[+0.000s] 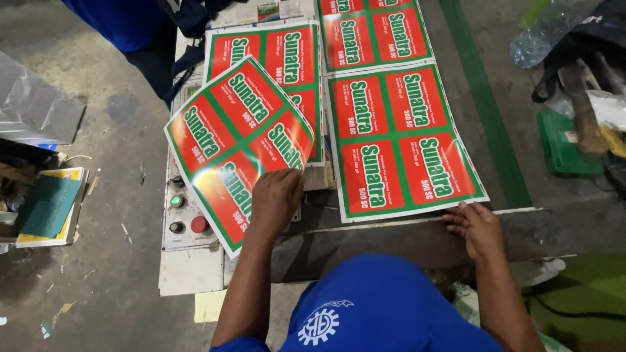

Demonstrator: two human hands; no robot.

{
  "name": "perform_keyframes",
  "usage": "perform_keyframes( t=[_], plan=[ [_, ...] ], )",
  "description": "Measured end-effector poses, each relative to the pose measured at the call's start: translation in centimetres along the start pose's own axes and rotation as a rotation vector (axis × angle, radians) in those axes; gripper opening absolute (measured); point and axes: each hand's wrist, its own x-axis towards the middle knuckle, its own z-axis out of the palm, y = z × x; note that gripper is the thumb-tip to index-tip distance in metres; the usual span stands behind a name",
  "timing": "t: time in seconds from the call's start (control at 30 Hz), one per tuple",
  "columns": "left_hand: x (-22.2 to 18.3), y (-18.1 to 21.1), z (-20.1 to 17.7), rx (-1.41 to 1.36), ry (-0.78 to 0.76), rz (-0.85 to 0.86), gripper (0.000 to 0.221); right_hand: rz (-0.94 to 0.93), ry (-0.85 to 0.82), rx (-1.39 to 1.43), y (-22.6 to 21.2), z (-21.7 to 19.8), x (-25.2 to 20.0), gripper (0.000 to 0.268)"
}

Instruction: Organizing and checking printed label sheets at an industrial printing machine station.

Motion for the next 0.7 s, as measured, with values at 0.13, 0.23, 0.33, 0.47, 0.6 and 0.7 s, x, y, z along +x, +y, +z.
perform_keyframes(
  t=[0.13,0.23,0.33,0.47,0.6,0.7],
  plan=[
    [-0.4,0.7,0.3,-0.030,0.065,-0.003,0.013,0.066,0.036,-0.017,0.6,-0.6,-0.5,0.035],
    [-0.5,1.7,1.3,-0.100,0.063,0.007,0.012,0.098,0.007,-0.025,0.4,0.4,-1.8,0.039],
    [-0.7,3.1,3.6,-0.215,0.005,0.046,0.012,0.101,-0.089,-0.052,0.3,2.5,-2.8,0.040],
    [-1.7,4.9,8.4,-0.255,-0.029,0.189,0.012,0.109,-0.263,-0.113,0.2,7.4,-2.6,0.041],
    [-2.3,6.5,11.5,-0.183,-0.151,0.266,0.022,0.068,-0.481,-0.162,0.7,10.4,-1.6,0.040],
    [-2.7,7.9,11.8,-0.241,-0.196,0.313,0.028,0.119,-0.397,-0.111,3.3,9.8,-0.2,0.032]
  ],
)
